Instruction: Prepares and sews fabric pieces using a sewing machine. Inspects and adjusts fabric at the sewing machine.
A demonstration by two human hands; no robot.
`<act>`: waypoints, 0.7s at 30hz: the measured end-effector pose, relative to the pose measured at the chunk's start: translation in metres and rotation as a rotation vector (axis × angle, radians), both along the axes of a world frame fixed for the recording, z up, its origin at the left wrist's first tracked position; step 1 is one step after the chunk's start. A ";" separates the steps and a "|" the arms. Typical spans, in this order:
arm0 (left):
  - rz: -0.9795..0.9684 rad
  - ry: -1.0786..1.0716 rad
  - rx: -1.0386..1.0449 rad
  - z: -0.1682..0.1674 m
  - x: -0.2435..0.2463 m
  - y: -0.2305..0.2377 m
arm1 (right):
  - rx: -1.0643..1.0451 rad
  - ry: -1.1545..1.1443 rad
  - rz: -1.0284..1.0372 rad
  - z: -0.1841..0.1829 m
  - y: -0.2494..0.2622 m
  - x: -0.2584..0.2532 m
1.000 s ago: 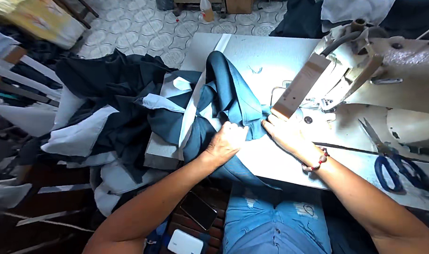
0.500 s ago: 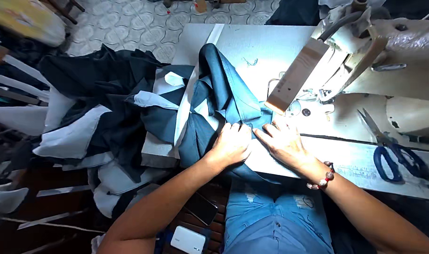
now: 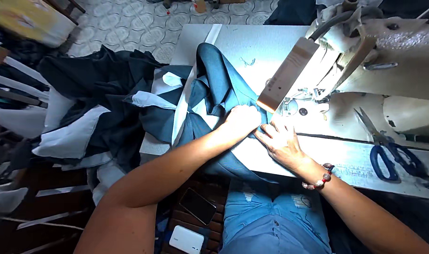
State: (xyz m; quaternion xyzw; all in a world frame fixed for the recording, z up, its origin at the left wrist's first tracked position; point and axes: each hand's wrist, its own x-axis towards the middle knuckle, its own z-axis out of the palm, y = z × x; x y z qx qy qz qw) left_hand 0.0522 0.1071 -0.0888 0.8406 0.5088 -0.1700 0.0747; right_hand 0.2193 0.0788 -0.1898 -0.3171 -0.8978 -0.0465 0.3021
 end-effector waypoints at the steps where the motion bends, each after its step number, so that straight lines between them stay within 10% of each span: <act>1: -0.032 -0.022 0.023 -0.004 -0.002 0.002 | -0.002 0.004 0.000 0.000 0.000 0.000; 11: -0.244 -0.674 0.395 -0.056 -0.067 -0.014 | -0.059 0.011 -0.012 0.001 0.001 0.002; 21: 0.023 -0.171 0.210 -0.023 -0.025 -0.007 | -0.076 0.003 0.008 0.001 0.001 0.001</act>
